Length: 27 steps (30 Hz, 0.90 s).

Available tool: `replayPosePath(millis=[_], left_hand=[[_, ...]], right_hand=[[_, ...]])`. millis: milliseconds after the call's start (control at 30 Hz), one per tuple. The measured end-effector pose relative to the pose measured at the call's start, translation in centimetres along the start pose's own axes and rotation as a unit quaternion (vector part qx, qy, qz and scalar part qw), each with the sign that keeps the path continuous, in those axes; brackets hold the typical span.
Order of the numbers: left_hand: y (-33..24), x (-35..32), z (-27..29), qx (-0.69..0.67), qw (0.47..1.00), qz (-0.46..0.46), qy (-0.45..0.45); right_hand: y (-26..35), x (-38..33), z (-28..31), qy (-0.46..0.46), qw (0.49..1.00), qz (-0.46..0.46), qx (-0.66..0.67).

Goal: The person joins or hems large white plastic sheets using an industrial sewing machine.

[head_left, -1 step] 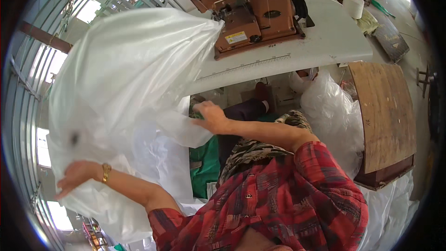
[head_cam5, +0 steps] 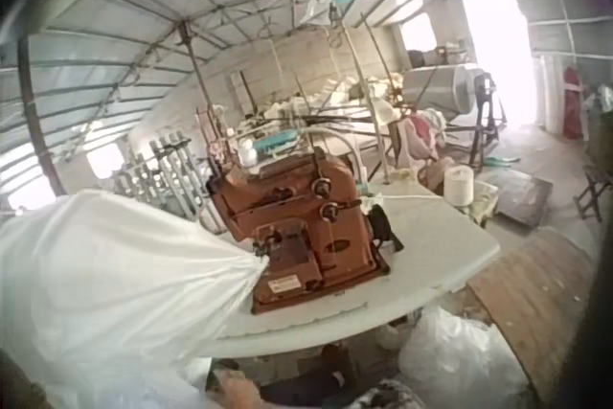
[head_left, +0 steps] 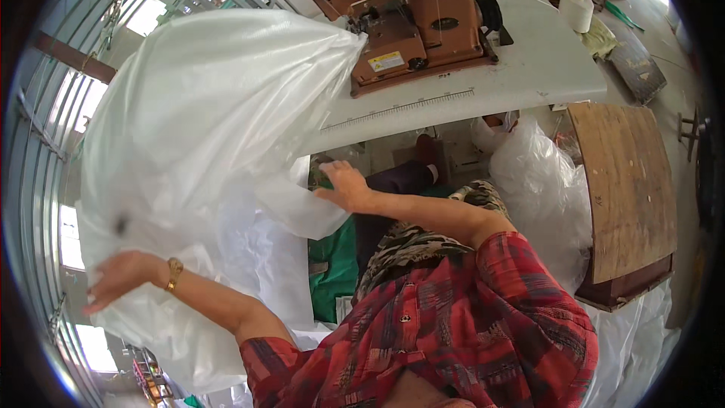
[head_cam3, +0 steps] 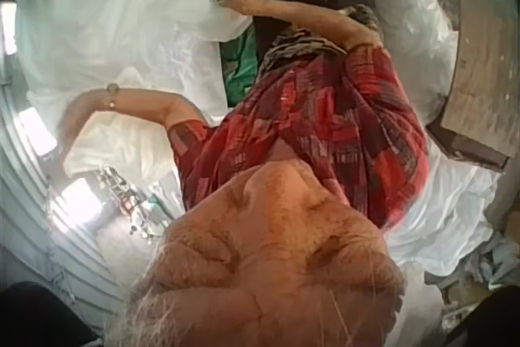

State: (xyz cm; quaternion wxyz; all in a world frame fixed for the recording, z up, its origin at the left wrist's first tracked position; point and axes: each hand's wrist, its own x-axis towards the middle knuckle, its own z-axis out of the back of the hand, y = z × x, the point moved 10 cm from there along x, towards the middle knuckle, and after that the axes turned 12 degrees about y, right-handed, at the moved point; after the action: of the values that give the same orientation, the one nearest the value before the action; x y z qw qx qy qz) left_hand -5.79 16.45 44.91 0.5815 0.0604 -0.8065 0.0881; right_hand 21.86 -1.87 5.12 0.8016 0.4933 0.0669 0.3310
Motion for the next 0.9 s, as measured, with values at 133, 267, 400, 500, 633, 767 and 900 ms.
replayPosePath(millis=[133,267,400,500,633,767,900], left_hand=[[-2.4,-1.0,-4.9,-0.159,0.976,-0.087,0.117],[-13.3,-15.5,-10.2,-0.213,0.847,-0.252,0.418],[-11.8,-30.2,-6.1,-0.026,0.725,-0.177,0.665],[-8.4,-36.8,-1.7,-0.002,0.708,-0.078,0.702],[-5.9,-43.0,1.1,-0.005,0.686,0.029,0.727],[-2.9,-41.0,-0.8,-0.073,0.632,0.070,0.768],[6.3,-30.6,-2.7,-0.217,0.642,0.450,0.582]], right_hand=[[4.2,3.0,-0.7,-0.046,0.996,0.074,0.033],[-0.7,8.3,-4.9,0.117,0.988,0.089,-0.053],[3.5,4.1,-5.4,-0.037,0.962,0.266,0.041],[1.4,3.5,-6.6,0.137,0.970,0.191,0.063],[-0.7,1.3,-3.8,0.136,0.970,0.114,0.165],[0.2,0.1,-1.7,0.050,0.982,0.145,0.108],[2.8,-1.2,0.0,0.110,0.981,0.120,0.103]])
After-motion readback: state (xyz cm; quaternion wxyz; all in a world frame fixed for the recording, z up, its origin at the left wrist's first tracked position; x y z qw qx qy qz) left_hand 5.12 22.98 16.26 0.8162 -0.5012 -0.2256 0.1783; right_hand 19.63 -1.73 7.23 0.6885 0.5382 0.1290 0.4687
